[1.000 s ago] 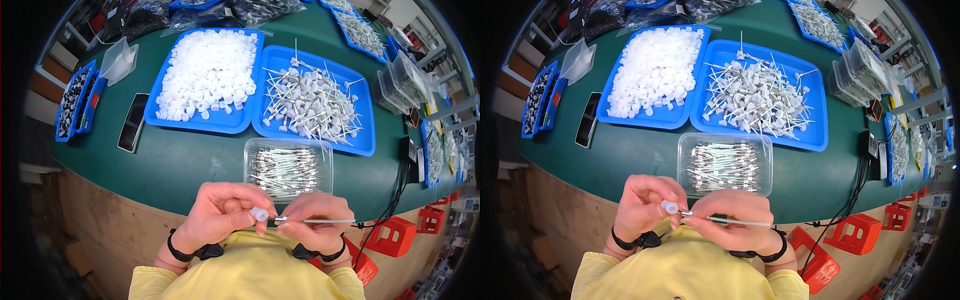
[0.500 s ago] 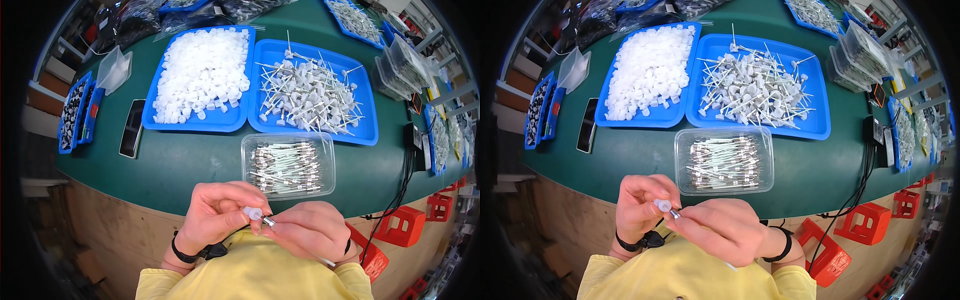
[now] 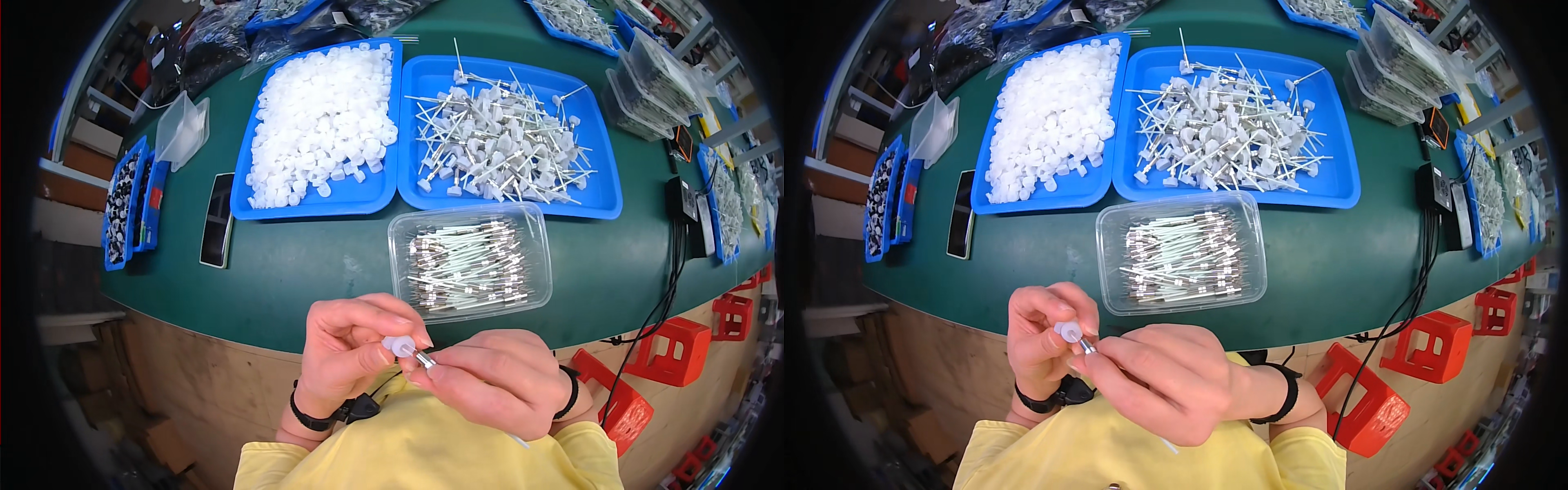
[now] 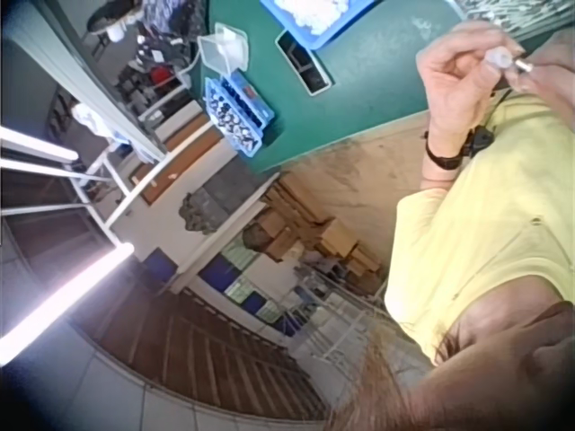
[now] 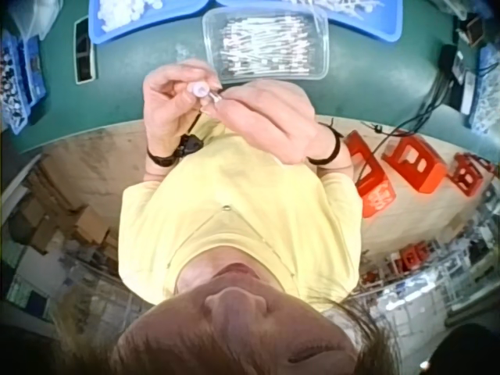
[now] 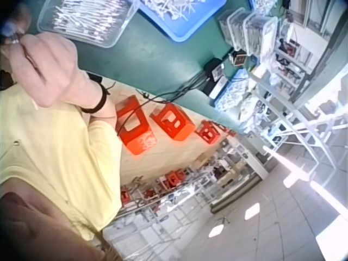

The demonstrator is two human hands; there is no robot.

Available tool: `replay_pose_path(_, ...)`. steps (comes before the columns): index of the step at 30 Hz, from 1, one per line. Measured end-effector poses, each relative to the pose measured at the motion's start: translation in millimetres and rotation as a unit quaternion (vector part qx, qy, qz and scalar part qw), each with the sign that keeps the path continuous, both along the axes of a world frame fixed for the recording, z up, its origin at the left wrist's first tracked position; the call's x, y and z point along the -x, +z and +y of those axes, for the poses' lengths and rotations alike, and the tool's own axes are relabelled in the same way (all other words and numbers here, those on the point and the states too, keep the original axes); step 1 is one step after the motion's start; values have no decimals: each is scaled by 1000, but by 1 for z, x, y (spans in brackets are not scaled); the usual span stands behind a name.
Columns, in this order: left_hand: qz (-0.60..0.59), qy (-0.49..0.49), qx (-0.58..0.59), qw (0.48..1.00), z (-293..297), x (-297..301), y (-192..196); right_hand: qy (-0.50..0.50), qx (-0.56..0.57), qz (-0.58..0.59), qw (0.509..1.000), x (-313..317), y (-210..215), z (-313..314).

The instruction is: Assembling plastic nozzle components by inserting tubes into caps.

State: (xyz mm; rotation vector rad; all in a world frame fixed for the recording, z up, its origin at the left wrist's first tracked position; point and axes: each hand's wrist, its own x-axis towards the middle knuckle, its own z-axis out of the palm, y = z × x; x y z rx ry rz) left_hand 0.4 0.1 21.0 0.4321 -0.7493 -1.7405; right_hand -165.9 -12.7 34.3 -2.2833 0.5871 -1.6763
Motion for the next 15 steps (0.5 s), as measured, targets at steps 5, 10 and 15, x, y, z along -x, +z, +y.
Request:
replay_pose_path(5, 2, 2, 13, 1000, 0, 0, -2, -8, -2, -5, 1000, -1, 0, 1)
replay_pose_path(10, -7, 6, 35, 999, -1, -2, -4, 6, -42, -13, 999, 0, 1, 4)
replay_pose_path(15, 15, 18, 35, 999, 1, 0, -4, 13, -61, -29, 998, -3, 1, 6)
